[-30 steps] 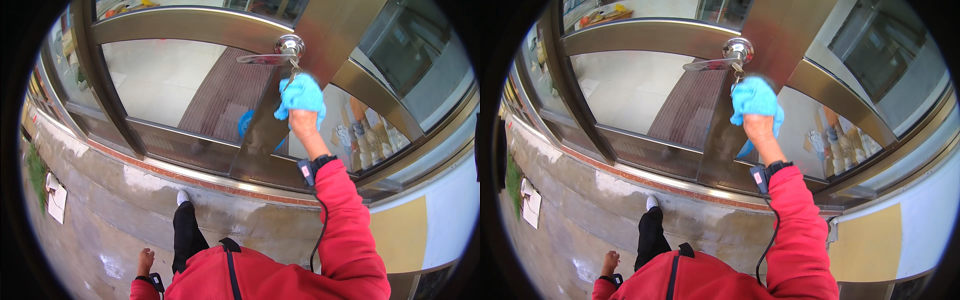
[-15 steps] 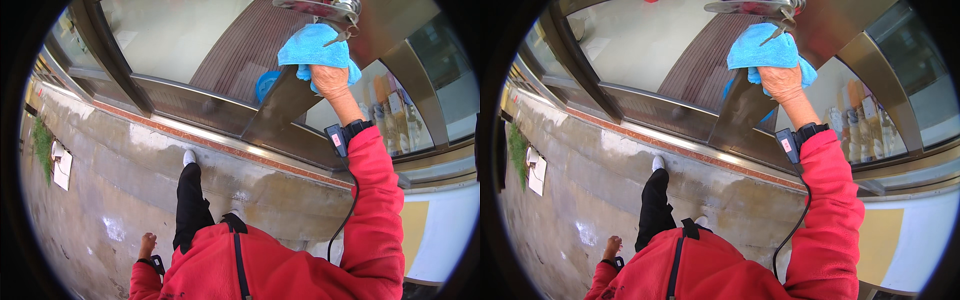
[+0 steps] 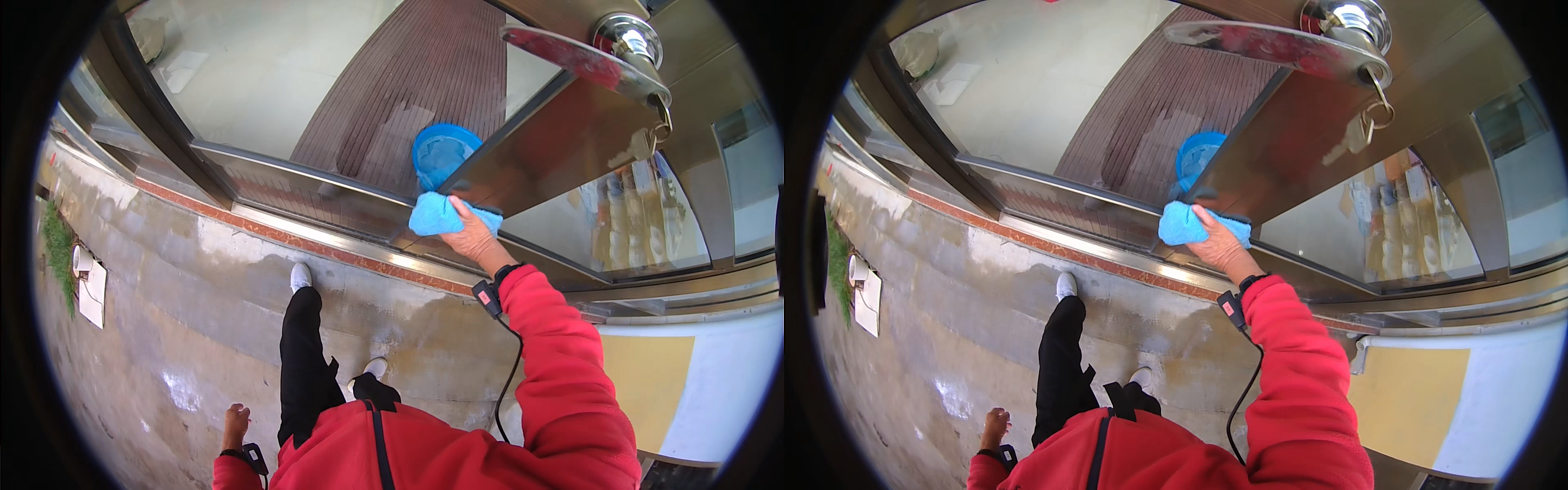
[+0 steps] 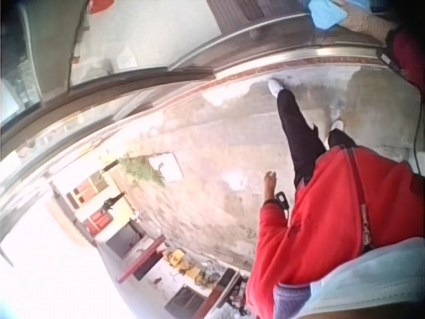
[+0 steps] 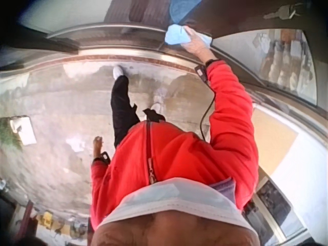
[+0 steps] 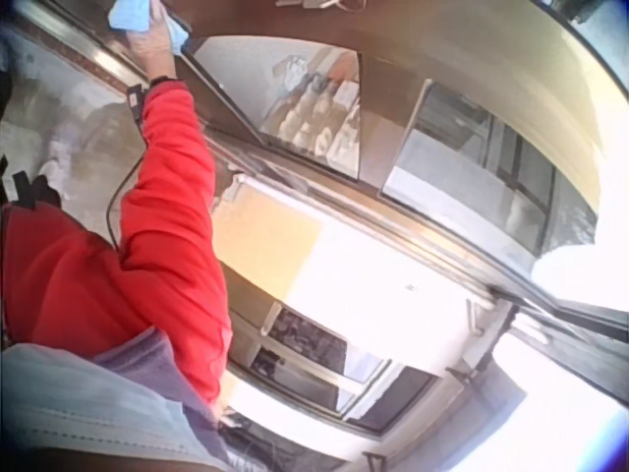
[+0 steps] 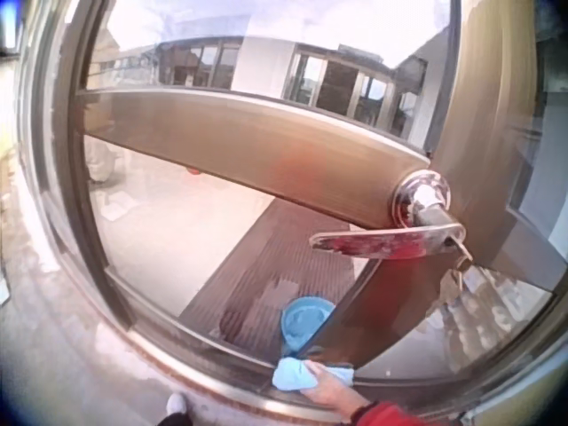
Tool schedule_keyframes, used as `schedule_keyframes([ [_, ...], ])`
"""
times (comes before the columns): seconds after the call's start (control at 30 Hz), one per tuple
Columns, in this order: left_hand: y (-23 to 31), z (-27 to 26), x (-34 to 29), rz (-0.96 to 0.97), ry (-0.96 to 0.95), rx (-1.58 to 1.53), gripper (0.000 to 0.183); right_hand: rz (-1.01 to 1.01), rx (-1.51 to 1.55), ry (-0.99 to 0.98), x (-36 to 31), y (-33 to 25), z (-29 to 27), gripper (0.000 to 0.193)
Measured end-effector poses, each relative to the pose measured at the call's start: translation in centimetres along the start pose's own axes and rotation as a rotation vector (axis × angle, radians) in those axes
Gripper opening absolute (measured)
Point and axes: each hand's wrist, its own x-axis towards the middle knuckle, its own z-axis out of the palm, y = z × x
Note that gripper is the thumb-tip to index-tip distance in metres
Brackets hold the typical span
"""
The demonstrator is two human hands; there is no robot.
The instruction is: The person wipes a glass door with a blue cloth, repeatedly cleaning the glass and metal frame. They dip the cloth into a blue basin of water, wring it out, and continue wiping the door surface.
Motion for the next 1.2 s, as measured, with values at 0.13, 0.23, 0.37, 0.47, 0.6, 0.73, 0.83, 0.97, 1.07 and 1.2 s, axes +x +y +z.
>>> schedule_keyframes([
  [0.13, 1.7, -0.7, 0.2, 0.019, 0.026, -0.047, 0.032, -0.025, 0.046, 0.004, 0.0, 0.3, -0.2, 0.029],
  [0.23, 4.2, -1.1, 0.1, 0.098, 0.043, -0.050, 0.032, 0.012, 0.033, -0.014, -0.4, 2.7, -2.7, 0.031],
  [0.37, 6.5, -1.1, -0.9, 0.091, 0.049, -0.070, 0.033, 0.240, 0.118, 0.087, -1.6, 6.7, -9.3, 0.032],
  [0.47, 7.4, -0.8, -1.8, 0.055, 0.053, -0.116, 0.035, 0.233, -0.174, 0.241, -1.6, 10.3, -15.5, 0.031],
  [0.6, 8.2, -1.1, -2.8, 0.003, 0.048, -0.115, 0.037, 0.460, -0.392, 0.530, -1.2, 14.1, -19.7, 0.027],
  [0.73, 11.9, -2.4, -2.3, 0.020, 0.019, -0.044, 0.036, 0.685, 0.053, 0.615, -0.3, 13.3, -16.5, 0.021],
  [0.83, 18.2, -3.3, -1.1, 0.352, 0.099, -0.025, 0.038, 0.693, 0.326, 0.612, -0.8, 10.6, -13.4, 0.019],
  [0.97, 31.2, -2.2, -0.8, 0.725, 0.018, 0.031, 0.043, 0.526, 0.231, 0.443, -0.5, 6.0, -11.2, 0.026],
  [1.07, 41.1, 2.0, -4.3, 1.046, -0.159, 0.008, 0.041, 0.612, 0.198, 0.470, 0.9, 3.5, -11.7, 0.036],
  [1.2, 51.3, 10.2, -12.8, 1.307, -0.490, -0.087, 0.036, 0.535, 0.109, 0.452, 2.8, 1.3, -15.9, 0.038],
])
